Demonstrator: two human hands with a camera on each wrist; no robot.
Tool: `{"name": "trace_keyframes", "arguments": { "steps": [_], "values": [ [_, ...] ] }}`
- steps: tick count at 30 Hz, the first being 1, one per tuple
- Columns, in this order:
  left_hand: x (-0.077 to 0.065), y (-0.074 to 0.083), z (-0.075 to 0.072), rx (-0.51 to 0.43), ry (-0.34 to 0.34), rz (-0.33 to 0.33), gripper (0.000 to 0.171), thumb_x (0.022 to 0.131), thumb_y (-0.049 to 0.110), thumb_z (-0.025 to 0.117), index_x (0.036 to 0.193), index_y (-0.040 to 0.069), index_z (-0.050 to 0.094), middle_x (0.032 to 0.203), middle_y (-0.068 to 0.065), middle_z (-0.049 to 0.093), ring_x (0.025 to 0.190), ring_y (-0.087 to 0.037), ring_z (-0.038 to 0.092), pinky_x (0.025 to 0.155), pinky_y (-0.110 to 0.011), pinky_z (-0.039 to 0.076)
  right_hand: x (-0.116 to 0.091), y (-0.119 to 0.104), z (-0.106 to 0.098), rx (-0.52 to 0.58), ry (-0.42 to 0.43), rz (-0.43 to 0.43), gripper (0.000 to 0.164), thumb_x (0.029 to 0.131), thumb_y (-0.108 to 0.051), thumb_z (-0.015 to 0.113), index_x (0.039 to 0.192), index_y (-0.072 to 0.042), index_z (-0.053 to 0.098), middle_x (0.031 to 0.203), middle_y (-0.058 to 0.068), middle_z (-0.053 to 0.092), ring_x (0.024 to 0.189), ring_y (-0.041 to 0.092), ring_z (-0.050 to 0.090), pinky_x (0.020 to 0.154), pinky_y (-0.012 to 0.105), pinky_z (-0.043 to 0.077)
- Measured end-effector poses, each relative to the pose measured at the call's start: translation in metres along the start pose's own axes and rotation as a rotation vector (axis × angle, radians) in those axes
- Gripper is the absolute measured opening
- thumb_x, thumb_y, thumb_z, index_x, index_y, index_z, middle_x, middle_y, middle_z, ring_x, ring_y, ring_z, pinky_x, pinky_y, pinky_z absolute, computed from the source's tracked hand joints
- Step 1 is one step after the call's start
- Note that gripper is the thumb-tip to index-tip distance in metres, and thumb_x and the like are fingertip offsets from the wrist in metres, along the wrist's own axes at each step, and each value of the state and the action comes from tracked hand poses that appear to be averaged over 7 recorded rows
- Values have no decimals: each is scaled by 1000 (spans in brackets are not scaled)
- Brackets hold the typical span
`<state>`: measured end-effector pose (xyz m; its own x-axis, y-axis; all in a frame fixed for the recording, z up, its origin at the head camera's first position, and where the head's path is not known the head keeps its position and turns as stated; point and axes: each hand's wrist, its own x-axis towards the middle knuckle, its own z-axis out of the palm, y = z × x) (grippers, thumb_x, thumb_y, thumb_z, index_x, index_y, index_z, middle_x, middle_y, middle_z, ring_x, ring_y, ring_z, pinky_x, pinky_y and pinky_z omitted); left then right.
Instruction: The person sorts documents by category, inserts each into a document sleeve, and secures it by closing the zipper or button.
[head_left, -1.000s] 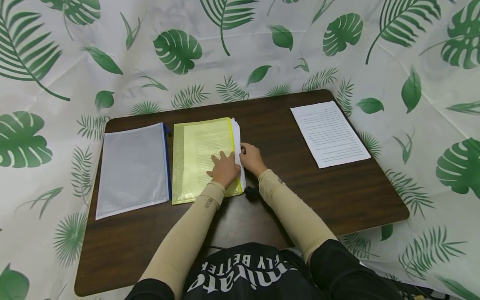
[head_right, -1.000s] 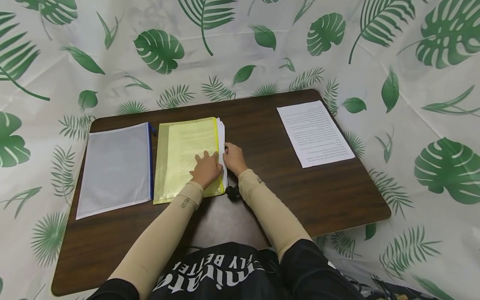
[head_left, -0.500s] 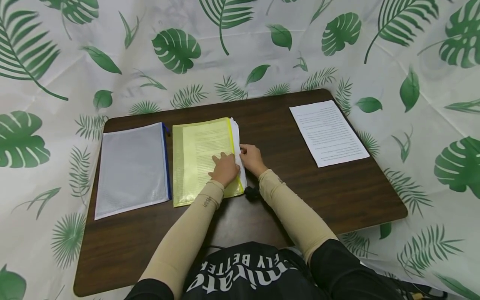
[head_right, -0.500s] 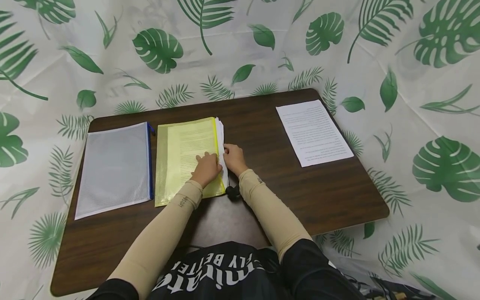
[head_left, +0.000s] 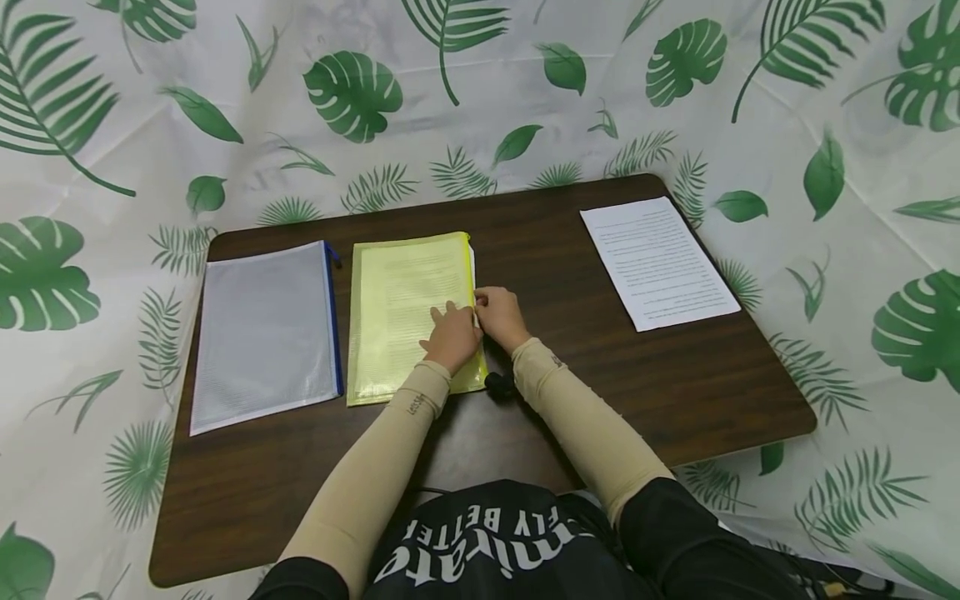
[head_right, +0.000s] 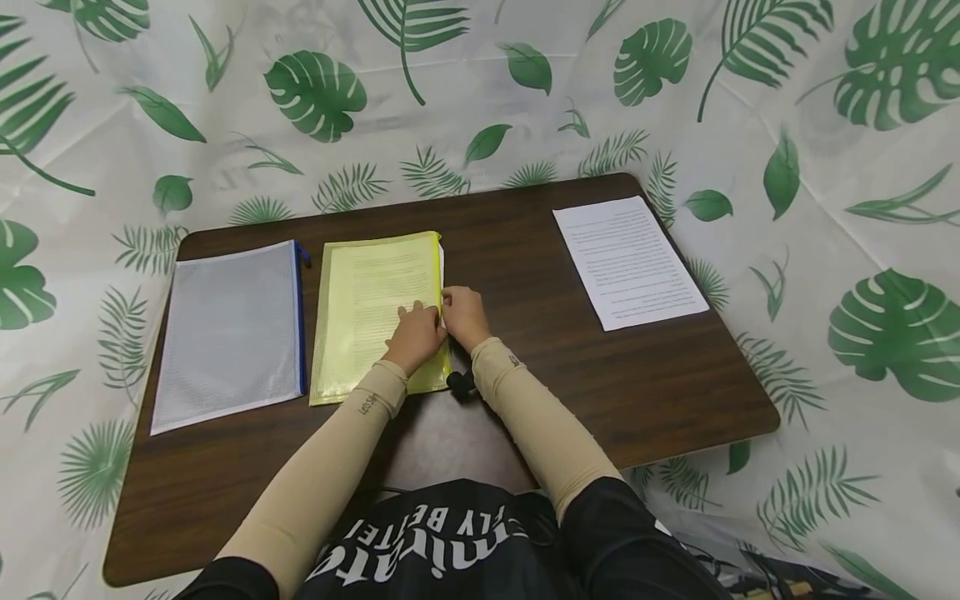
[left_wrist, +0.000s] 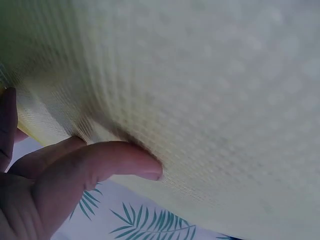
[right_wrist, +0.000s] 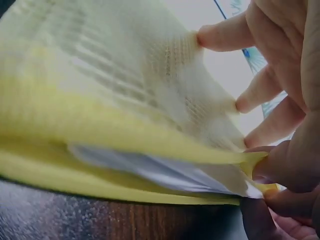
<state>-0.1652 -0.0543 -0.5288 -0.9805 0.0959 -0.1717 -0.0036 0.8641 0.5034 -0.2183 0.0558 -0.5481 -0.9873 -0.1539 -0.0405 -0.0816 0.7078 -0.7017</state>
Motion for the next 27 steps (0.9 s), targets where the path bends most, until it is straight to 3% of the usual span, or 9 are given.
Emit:
{"name": "trace_keyframes", "arguments": {
  "steps": [4,9,12,15,20,24,27],
  "values": [
    [3,0,0,25,8,4,37,96,21,54,130,8,59,150,-28,34,137,-56,22,91,-71,39,2,-6,-1,-6,9,16,32,90,-3,59,122,-4,67,97,10,72,83,21,66,74,33,55],
    [3,3,-4,2,-15,-32,40,99,21,48,138,14,53,152,-24,32,139,-53,22,88,-77,35,7,-12,0,37,-65,36,42,94,-4,57,135,-5,56,115,13,69,103,24,66,86,34,55],
    [2,4,-7,23,-27,-48,41,100,27,46,138,12,52,152,-22,32,139,-50,24,82,-76,40,6,-14,-6,130,-126,89,50,96,-2,51,145,-5,43,127,15,63,117,25,60,92,36,52],
    [2,3,-8,127,-11,-23,42,101,34,44,132,7,54,148,-20,39,133,-45,36,77,-63,51,0,-13,-13,215,-131,133,53,97,1,44,149,-5,35,132,16,59,119,27,58,94,38,51],
    [4,-5,-5,289,35,6,37,98,35,54,125,9,56,139,-13,51,114,-36,51,64,-47,55,-5,-3,-16,143,-73,81,40,99,-1,44,138,-3,50,121,14,64,109,26,63,89,37,53],
    [4,-9,-2,307,18,5,46,93,34,64,133,15,54,141,-10,50,116,-34,51,64,-46,56,-3,7,-18,54,-90,47,33,100,-8,45,131,-4,56,117,12,64,105,25,62,87,37,52],
    [1,-9,2,315,11,11,49,92,35,65,136,18,53,142,-9,50,118,-34,50,64,-46,56,4,12,-21,3,-147,35,33,101,-12,46,132,-4,55,111,11,64,94,24,61,81,36,51]
  ]
}}
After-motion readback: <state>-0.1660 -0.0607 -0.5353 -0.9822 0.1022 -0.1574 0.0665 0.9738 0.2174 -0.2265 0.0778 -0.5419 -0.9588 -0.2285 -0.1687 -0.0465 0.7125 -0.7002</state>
